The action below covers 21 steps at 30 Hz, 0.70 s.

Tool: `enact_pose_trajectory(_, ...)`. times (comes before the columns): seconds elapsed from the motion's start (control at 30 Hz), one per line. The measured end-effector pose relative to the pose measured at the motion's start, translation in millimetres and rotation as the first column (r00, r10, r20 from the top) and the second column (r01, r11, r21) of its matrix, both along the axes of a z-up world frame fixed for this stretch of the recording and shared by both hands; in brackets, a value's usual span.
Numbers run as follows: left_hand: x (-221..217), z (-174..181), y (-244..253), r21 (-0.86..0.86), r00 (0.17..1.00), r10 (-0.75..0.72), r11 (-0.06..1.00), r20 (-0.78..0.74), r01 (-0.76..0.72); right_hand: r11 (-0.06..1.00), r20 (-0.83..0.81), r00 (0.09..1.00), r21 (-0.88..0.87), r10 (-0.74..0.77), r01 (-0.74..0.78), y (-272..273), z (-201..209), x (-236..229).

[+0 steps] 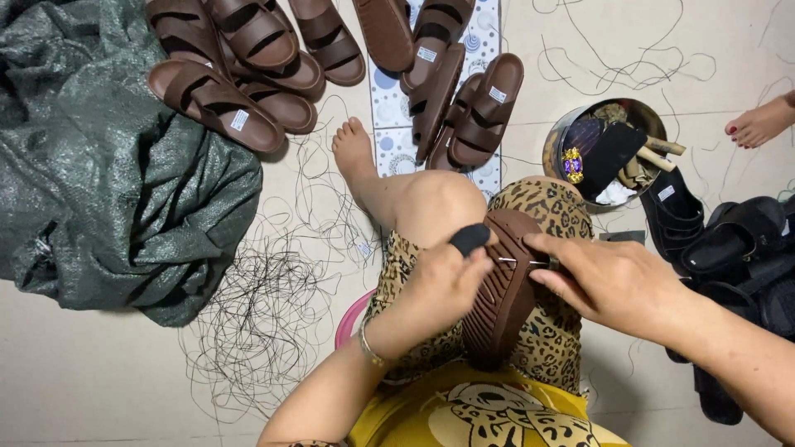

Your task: Hand-stitching the sole of a brown sandal using a needle and black thread.

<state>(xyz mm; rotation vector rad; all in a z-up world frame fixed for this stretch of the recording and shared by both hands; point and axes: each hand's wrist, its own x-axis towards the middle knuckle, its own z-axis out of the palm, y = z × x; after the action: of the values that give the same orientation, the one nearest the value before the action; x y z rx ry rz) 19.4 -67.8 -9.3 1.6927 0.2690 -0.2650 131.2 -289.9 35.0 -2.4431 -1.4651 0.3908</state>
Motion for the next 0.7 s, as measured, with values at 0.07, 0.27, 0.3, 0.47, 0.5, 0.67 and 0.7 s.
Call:
enact_pose_trajectory(0.07, -12.7, -9.8, -10.3, 0.654, 0.754, -0.587, 0.699, 0.294, 0.288, 0.988, 0.032, 0.998, 0.143, 0.053, -0.057, 3.0, 6.6, 0.5)
enact_pose_trajectory(0.27, -7.6, 19.6, -1.3, 0.112, 0.939, -0.226, 0.973, 0.260, 0.203, 0.972, 0.168, 0.963, -0.138, 0.211, -0.189, -14.6, 1.9, 9.8)
enact_pose_trajectory(0.3, -8.2, 16.1, -2.1, 0.114, 0.940, -0.221, 0.974, 0.261, 0.198, 0.972, 0.171, 0.961, -0.136, 0.216, -0.194, -14.9, 4.8, 11.9)
enact_pose_trajectory(0.47, -7.8, -1.2, -6.4, 0.036, 0.955, -0.097, 0.995, 0.279, 0.090, 0.617, -0.153, 0.988, -0.779, -0.017, -0.111, -14.5, 41.4, 35.6)
enact_pose_trajectory(0.5, -4.7, 8.4, 0.5, 0.033, 0.955, -0.097, 0.995, 0.280, 0.092, 0.614, -0.153, 0.988, -0.782, -0.018, -0.109, -38.7, 37.3, 40.7)
enact_pose_trajectory(0.67, 4.4, 30.9, 6.2, 0.267, 0.952, -0.105, 0.963, 0.288, 0.026, 0.702, -0.223, 0.825, -0.662, -0.519, 0.263, -69.1, 35.1, 27.2)
enact_pose_trajectory(0.7, -1.4, 33.7, -4.1, 0.269, 0.950, -0.114, 0.962, 0.291, 0.033, 0.701, -0.221, 0.821, -0.659, -0.526, 0.272, -62.1, 19.6, 15.4)
